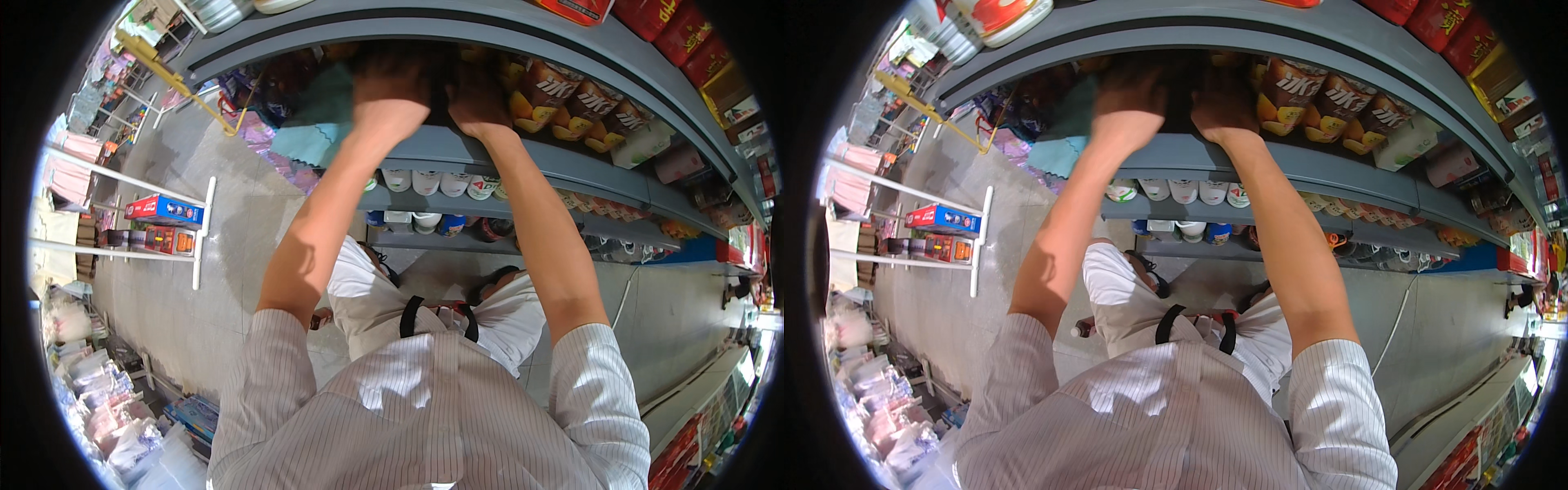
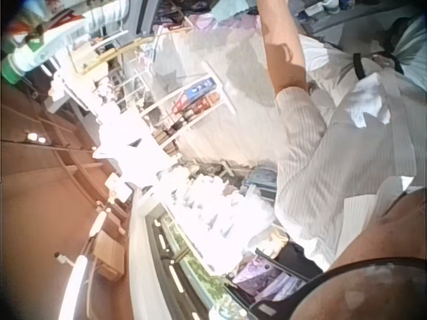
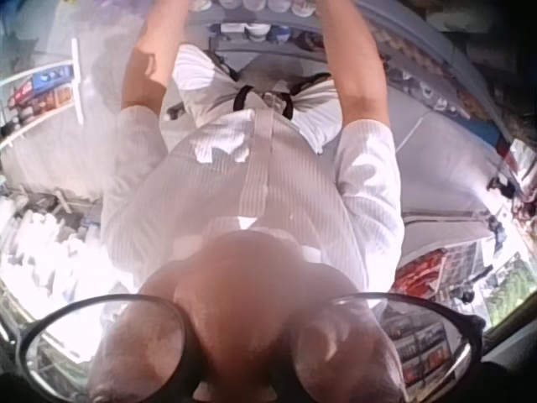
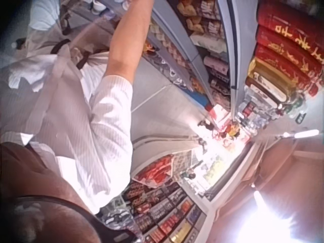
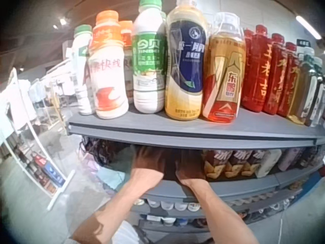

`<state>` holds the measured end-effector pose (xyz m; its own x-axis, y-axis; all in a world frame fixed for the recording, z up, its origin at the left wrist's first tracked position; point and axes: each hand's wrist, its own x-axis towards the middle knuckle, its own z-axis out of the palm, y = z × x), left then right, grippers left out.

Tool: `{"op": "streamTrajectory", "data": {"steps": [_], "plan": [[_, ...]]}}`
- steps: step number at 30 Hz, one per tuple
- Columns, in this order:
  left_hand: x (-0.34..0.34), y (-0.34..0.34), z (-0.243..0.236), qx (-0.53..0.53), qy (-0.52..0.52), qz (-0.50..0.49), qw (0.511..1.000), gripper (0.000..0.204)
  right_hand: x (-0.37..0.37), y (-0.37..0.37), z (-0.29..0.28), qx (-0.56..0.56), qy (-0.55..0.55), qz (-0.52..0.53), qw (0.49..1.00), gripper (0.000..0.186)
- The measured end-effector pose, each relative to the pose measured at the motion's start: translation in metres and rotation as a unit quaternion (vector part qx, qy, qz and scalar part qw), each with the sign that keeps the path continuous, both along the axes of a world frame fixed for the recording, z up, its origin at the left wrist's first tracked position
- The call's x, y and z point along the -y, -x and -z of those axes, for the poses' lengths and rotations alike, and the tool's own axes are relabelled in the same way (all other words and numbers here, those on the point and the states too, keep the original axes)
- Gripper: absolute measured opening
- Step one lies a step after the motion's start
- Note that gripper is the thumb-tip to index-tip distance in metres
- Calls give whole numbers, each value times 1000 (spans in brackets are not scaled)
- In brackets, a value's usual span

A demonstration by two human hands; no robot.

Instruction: The person wipes a plastic bottle and the surface of a store shelf using a blue cloth, then places the bottle back onto the shelf.

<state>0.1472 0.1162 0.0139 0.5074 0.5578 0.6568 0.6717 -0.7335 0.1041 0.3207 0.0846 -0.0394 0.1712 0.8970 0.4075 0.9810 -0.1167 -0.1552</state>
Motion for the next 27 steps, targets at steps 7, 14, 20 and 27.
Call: {"op": "streamTrajectory", "data": {"steps": [7, 14, 20, 27], "plan": [[-16, 128, 38, -173, 132, -118, 969, 39, -2, 18, -6, -90, -25, -51, 994, 50], [26, 54, 56, -59, 83, 31, 994, 50, 26, 39, -10, -148, -119, -136, 972, 39], [-50, 79, 48, -208, 90, -79, 971, 51, 34, 61, -54, -215, -142, -170, 951, 39], [18, 53, 40, -148, 144, 58, 977, 56, -68, 84, -82, -311, -2, -196, 930, 72]]}}
